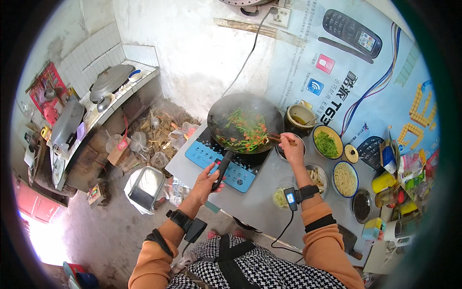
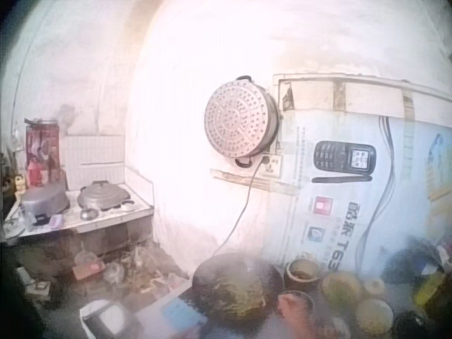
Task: The person stir-fries mixed vegetables in a wok on an induction cooktop, using chopsticks to toss the contents. They add seasoning from a divided container and continue stirring until the vegetables are cooked.
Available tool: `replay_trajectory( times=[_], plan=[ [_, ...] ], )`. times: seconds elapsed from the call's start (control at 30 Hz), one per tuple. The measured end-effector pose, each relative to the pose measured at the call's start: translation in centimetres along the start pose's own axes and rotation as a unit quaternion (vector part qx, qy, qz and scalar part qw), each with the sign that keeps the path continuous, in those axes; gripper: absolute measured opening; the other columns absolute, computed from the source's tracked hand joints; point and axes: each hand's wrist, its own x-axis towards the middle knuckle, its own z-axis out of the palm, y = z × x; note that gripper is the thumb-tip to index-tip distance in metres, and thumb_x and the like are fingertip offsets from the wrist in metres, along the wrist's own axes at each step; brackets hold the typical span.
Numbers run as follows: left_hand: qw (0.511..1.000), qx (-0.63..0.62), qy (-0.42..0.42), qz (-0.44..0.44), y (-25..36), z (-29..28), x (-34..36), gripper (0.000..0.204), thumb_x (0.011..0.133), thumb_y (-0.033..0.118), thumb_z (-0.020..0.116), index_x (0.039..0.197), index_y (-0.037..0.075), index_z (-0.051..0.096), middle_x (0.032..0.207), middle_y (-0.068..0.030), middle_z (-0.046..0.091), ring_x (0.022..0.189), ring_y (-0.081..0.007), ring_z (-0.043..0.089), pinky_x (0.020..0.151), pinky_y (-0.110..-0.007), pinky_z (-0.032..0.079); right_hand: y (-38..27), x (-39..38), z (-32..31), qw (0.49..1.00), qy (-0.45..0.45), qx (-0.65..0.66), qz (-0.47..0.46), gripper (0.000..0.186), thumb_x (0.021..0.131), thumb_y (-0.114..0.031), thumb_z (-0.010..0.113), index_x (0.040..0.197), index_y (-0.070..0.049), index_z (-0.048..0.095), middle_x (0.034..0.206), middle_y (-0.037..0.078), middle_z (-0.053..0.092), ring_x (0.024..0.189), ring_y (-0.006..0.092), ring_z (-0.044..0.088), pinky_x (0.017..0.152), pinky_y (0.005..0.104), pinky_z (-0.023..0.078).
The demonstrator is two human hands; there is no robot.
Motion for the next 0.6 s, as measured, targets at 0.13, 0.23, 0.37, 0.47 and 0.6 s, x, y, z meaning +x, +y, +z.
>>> replay_trajectory(
  times=[0.13, 0.23, 0.37, 0.47, 0.6],
  plan=[
    [1.000, 0.001, -0.002, -0.008, 0.2, -1.9, -0.9, 0.047, 0.087, 0.024, 0.048, 0.129, 0.009, 0.032, 0.089, -0.0094, 0.059, 0.068, -0.0148, 0.060, 0.058, -0.025, 0.051, -1.7, -1.7, 0.7, 0.992, -0.093, 0.061, 0.065, 0.023, 0.082, -0.019, 0.053, 0.092, 0.002, 0.058, 0.079, 0.008, 0.061, 0.063, 0.0113, 0.059, 0.057, 0.0216, 0.046],
    [1.000, -0.017, -0.006, -0.007, 0.2, -3.7, -1.5, 0.042, 0.088, 0.026, 0.046, 0.125, 0.008, 0.036, 0.094, -0.0115, 0.059, 0.070, -0.0167, 0.060, 0.059, -0.025, 0.051, -2.7, -2.5, 1.3, 0.987, -0.122, 0.091, 0.053, 0.023, 0.082, -0.019, 0.054, 0.091, 0.001, 0.059, 0.077, 0.007, 0.061, 0.063, 0.0112, 0.059, 0.057, 0.0221, 0.047],
    [0.998, -0.045, -0.028, -0.014, -0.5, -5.9, -2.2, 0.037, 0.088, 0.027, 0.046, 0.119, 0.006, 0.041, 0.098, -0.0132, 0.058, 0.074, -0.0184, 0.060, 0.062, -0.026, 0.052, -3.3, -1.9, 0.6, 0.988, -0.116, 0.082, 0.061, 0.023, 0.082, -0.020, 0.055, 0.090, 0.001, 0.059, 0.074, 0.007, 0.061, 0.062, 0.0113, 0.059, 0.056, 0.0226, 0.047],
    [0.999, -0.045, -0.018, -0.023, -0.7, -7.6, -2.8, 0.035, 0.089, 0.027, 0.045, 0.116, 0.005, 0.042, 0.100, -0.0140, 0.057, 0.076, -0.0187, 0.060, 0.064, -0.027, 0.052, -3.4, -1.5, -0.4, 0.991, -0.102, 0.065, 0.058, 0.022, 0.082, -0.020, 0.055, 0.089, 0.000, 0.059, 0.075, 0.006, 0.061, 0.062, 0.0108, 0.059, 0.056, 0.0216, 0.047],
    [0.996, -0.081, -0.008, -0.029, -1.0, -9.4, -3.3, 0.033, 0.089, 0.024, 0.044, 0.115, 0.003, 0.043, 0.099, -0.0139, 0.057, 0.075, -0.0181, 0.060, 0.062, -0.026, 0.052, -2.2, -1.1, -1.0, 0.982, -0.160, 0.077, 0.069, 0.020, 0.081, -0.018, 0.054, 0.089, 0.000, 0.059, 0.076, 0.005, 0.061, 0.062, 0.0106, 0.059, 0.056, 0.0210, 0.047]
  ],
)
